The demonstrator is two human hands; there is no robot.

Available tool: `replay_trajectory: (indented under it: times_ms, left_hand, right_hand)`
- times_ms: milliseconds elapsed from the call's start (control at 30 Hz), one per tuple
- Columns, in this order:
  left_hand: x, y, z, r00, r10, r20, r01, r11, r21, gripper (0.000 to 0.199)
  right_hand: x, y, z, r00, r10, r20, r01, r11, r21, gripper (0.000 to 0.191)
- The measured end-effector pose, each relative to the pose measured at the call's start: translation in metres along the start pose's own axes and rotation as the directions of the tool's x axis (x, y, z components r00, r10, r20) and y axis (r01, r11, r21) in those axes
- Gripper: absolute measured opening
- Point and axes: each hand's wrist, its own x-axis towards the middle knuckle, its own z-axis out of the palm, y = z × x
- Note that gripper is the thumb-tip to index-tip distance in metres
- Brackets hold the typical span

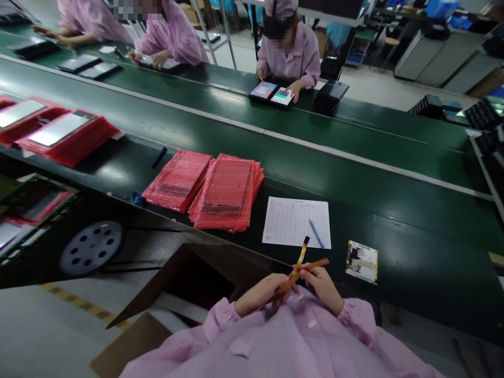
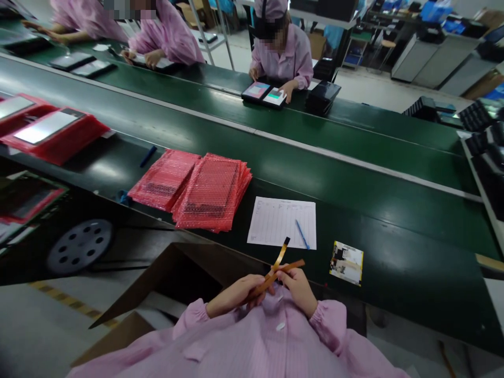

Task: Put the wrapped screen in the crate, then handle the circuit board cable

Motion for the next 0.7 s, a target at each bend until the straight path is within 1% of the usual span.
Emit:
replay_trajectory:
  times_ms: [100, 167, 300, 367, 467, 533, 600, 700]
  left_hand:
    - [-0.003, 0.004, 0.002, 1.0, -0.002, 0.013, 0.002, 1.0, 0.019, 0.044]
    - [-0.005, 0.008, 0.003, 0.999, 0.01, 0.036, -0.011, 0.999, 0.046, 0.043]
    - [-0.004, 0.016, 0.007, 0.995, 0.041, 0.088, -0.05, 0.993, 0.103, 0.041]
    - [-0.003, 0.016, 0.009, 0.994, 0.04, 0.102, -0.052, 0.992, 0.117, 0.041]
    - [-0.001, 0.01, 0.01, 0.995, 0.02, 0.093, -0.032, 0.991, 0.127, 0.043]
    - [-0.002, 0.005, 0.008, 0.997, -0.007, 0.078, -0.003, 0.991, 0.132, 0.044]
    - [-0.004, -0.001, 0.002, 0.999, -0.026, 0.042, 0.019, 0.99, 0.141, 0.041]
    - [-0.012, -0.005, -0.013, 0.999, -0.015, -0.038, 0.021, 0.985, 0.169, 0.032]
  right_hand:
    - [0.0, 0.001, -0.005, 1.0, 0.019, -0.02, -0.019, 1.0, -0.009, 0.034]
    - [0.0, 0.001, -0.008, 0.999, 0.027, -0.033, -0.027, 1.0, -0.002, 0.035]
    - [0.0, 0.003, -0.008, 0.999, 0.035, -0.04, -0.032, 0.997, 0.071, 0.036]
    - [-0.001, 0.008, -0.005, 0.998, 0.05, -0.026, -0.046, 0.991, 0.128, 0.039]
    - [-0.003, 0.016, -0.002, 0.997, 0.079, -0.026, -0.073, 0.98, 0.188, 0.042]
    - [-0.003, 0.018, -0.005, 0.994, 0.08, -0.075, -0.064, 0.977, 0.203, 0.038]
    - [-0.003, 0.017, -0.013, 0.983, 0.066, -0.17, -0.028, 0.976, 0.216, 0.034]
    - [-0.001, 0.01, -0.031, 0.943, 0.046, -0.329, 0.038, 0.969, 0.243, 0.034]
